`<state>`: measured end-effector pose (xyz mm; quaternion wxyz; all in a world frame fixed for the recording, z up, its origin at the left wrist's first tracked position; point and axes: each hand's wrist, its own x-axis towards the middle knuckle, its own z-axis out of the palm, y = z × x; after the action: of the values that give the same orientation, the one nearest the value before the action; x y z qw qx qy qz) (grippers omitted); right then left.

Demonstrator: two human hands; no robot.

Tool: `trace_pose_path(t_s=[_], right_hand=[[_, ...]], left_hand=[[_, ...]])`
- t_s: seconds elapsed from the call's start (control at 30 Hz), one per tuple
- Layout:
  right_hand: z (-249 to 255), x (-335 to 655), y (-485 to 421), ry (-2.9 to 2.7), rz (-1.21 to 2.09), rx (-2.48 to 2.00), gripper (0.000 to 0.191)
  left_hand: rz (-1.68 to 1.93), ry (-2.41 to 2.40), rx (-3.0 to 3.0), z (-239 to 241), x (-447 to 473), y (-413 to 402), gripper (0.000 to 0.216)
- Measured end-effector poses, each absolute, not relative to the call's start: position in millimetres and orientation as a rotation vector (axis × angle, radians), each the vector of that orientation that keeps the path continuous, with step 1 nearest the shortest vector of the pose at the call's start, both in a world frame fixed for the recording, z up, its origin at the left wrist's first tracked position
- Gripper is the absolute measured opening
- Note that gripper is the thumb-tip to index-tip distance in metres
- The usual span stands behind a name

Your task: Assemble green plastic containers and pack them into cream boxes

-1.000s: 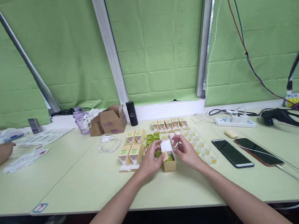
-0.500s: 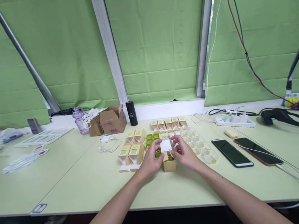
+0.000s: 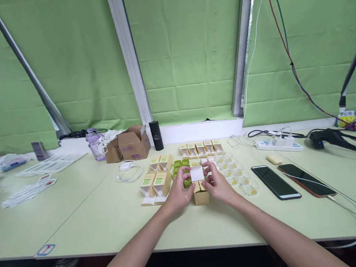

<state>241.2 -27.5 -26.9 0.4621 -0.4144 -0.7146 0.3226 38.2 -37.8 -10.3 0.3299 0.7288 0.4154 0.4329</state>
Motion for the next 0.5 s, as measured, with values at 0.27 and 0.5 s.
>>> trace_pose_path(t_s=[0.27, 0.5], right_hand=[[-26.8, 241.3, -27.7, -1.766, 0.771, -1.031, 0.051], [-27.5, 241.8, -27.3, -1.769, 0.753, -1.026, 0.050]], left_hand=[[1.149, 1.061, 1.863, -9.7, 39.2, -39.4, 0.047], [1.198, 1.017, 1.888, -13.7, 39.8, -36.7, 0.030]])
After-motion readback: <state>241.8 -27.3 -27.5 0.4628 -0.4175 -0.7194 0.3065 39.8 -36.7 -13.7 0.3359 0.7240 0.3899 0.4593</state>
